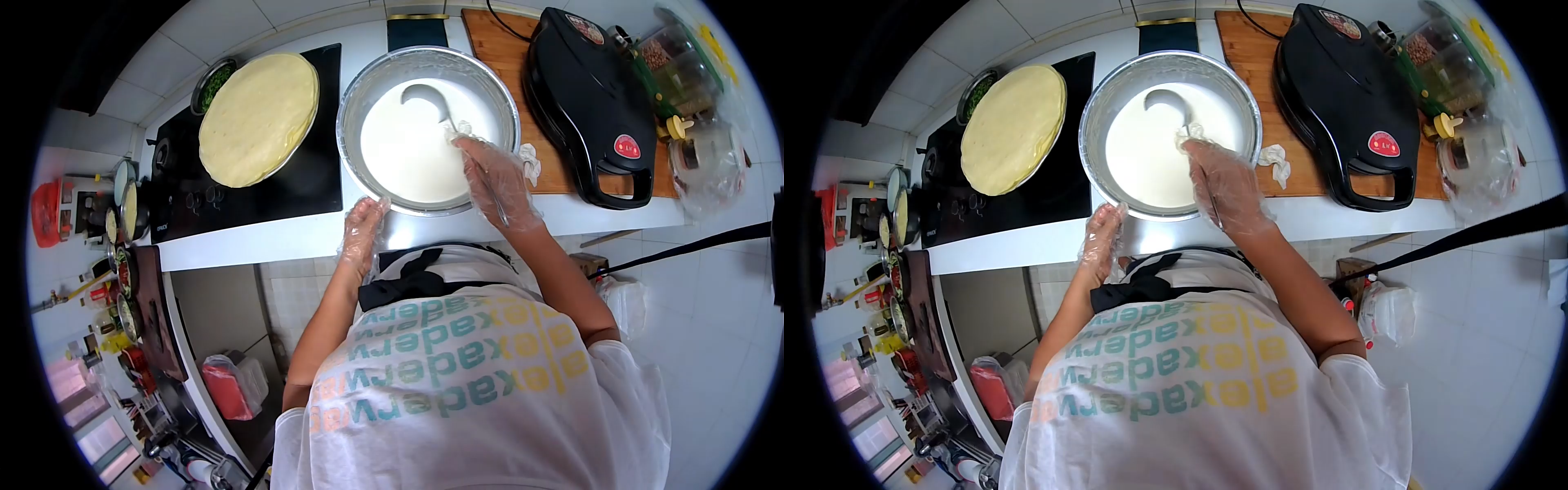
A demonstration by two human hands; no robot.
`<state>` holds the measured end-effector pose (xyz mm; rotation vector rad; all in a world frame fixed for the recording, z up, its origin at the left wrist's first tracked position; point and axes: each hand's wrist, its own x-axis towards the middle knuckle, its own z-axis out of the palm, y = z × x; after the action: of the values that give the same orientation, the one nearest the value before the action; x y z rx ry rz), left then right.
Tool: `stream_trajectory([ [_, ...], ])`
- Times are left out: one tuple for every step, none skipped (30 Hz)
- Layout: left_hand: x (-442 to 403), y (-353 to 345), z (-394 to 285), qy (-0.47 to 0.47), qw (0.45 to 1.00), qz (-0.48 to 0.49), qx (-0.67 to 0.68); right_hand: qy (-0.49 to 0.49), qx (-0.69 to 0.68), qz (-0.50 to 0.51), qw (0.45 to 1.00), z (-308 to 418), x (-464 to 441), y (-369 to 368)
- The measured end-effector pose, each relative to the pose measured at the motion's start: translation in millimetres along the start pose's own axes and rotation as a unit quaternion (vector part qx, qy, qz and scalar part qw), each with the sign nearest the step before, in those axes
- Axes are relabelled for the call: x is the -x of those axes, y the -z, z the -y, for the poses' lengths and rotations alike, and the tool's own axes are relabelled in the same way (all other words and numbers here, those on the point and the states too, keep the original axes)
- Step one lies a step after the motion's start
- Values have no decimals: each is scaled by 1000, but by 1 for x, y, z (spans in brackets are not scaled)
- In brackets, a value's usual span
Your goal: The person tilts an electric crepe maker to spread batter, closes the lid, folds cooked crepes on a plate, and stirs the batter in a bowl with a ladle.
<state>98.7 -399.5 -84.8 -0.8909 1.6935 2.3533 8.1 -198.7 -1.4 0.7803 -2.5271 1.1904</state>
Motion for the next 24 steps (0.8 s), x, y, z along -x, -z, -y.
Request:
stream_trajectory([
  [1,0,-1,-2,1000,-3,-2,10,-17,2,1000,-2,2,-5],
  [0,1,1,-1,1000,0,-1,21,-34,4,999,-3,3,-9],
  [-2,2,3,-1,1000,2,1,20,-45,19,999,-1,6,-9],
  [-2,3,4,0,1000,4,3,19,-57,34,998,1,11,-8],
  [-2,4,4,2,1000,3,5,18,-69,49,996,4,17,-5],
  [-2,3,3,3,1000,3,6,6,-66,77,995,10,19,1],
  [-1,2,3,5,1000,3,8,-5,-54,98,994,13,23,7],
  [0,2,2,7,1000,2,7,-15,-42,118,992,15,27,13],
  [0,1,1,9,1000,1,5,-26,-30,139,989,15,32,18],
  [0,1,0,11,1000,0,3,-34,-34,141,989,12,36,24],
  [-1,1,0,13,1000,2,1,-42,-37,143,988,8,41,31],
  [-1,2,2,14,1000,3,-1,-49,-40,146,987,6,43,37],
  [-2,3,2,16,1000,5,-3,-48,-29,134,989,6,44,44],
  [-2,2,2,16,1000,0,-12,-48,-16,123,991,7,42,51],
  [-2,2,1,17,1000,-4,-22,-47,-4,111,993,8,41,56],
  [-2,1,-1,16,999,-10,-32,-38,10,91,995,6,40,58],
  [-1,1,-2,14,999,-13,-29,-29,24,71,997,4,38,59],
  [0,-1,-2,13,999,-17,-26,-20,38,50,998,3,36,60],
  [1,-1,-2,12,999,-21,-23,-30,61,48,997,2,34,59],
  [0,0,-2,12,1000,-16,-21,-40,85,46,995,1,32,57],
  [-1,1,0,12,1000,-11,-19,-50,109,43,992,0,29,54],
  [-1,2,2,13,1000,-5,-17,-41,92,19,995,-4,26,49],
  [-2,3,3,9,1000,-4,-14,-33,76,-5,997,-10,22,40],
  [-3,3,4,6,1000,-2,-10,-25,59,-29,997,-15,18,33],
])
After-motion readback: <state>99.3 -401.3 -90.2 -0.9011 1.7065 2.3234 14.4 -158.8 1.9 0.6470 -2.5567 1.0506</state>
